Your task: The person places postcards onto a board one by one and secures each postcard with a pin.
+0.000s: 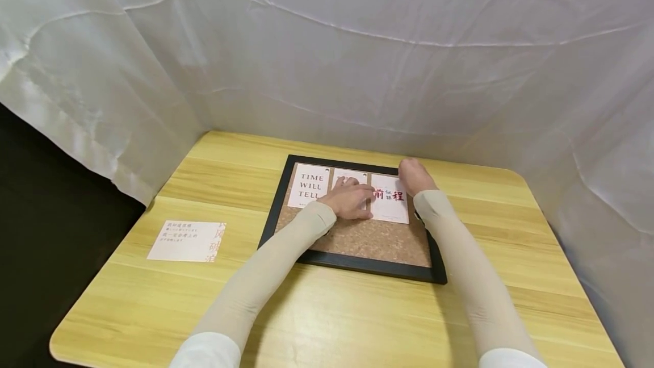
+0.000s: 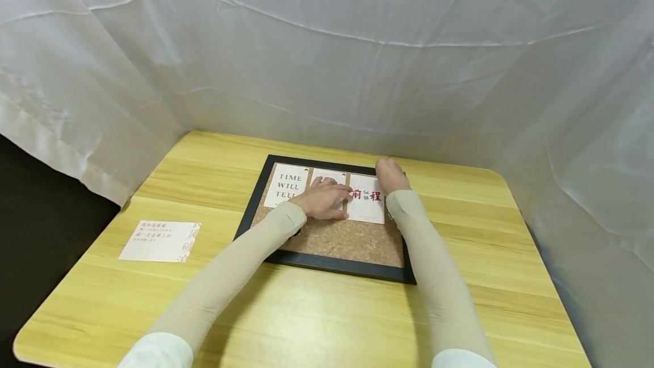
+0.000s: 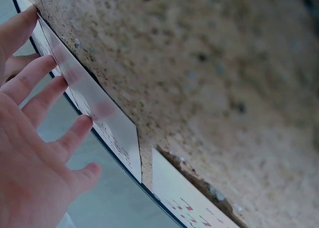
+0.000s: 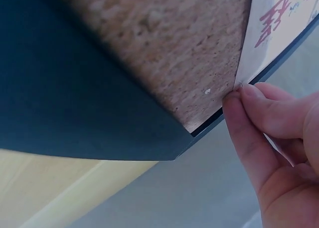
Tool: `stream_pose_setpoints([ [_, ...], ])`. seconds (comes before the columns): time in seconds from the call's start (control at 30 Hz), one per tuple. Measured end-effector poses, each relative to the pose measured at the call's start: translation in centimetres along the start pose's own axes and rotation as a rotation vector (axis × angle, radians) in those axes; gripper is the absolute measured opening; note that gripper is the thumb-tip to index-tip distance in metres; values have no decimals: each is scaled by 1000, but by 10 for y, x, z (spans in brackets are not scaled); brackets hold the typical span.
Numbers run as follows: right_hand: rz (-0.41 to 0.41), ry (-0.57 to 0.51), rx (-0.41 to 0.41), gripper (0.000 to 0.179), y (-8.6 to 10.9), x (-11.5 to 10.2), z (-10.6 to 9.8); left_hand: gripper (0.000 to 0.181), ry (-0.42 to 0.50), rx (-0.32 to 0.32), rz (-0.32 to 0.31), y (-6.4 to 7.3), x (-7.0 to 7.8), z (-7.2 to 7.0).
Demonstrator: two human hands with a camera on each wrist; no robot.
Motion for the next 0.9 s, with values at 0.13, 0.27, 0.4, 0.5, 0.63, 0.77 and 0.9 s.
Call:
stream_pose_setpoints([
  [0.13,-20,89,17,34,-1,-6,0,47,-4,-3,-6,-1,-1,0],
  [0.27,-34,114,16,29,-1,-7,1,47,-8,-10,-9,-2,-2,0],
  [0.4,-12,-8,-19,40,-1,1,4,47,-6,-9,-10,-2,-2,2],
  [0.5,-16,-78,-35,39,2,7,5,48,-7,-8,-10,-3,-3,3],
  [0.63,-20,-106,-44,38,5,14,6,48,-11,-8,-13,-3,-4,3],
  [0.77,-16,-96,-42,32,8,19,8,49,-18,-15,-17,-2,-4,2],
  [0.9,-16,-82,-30,32,10,18,6,48,-13,-10,-20,-2,-6,-1],
])
Point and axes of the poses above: each hand's wrist, its own y-axis away from the middle knuckle, its own z-axis out of the palm, x = y × z, the point moved 6 cm from there along -y, towards the middle knuckle, and after that the axes turned 7 degrees about z, right-handed, at the moved point
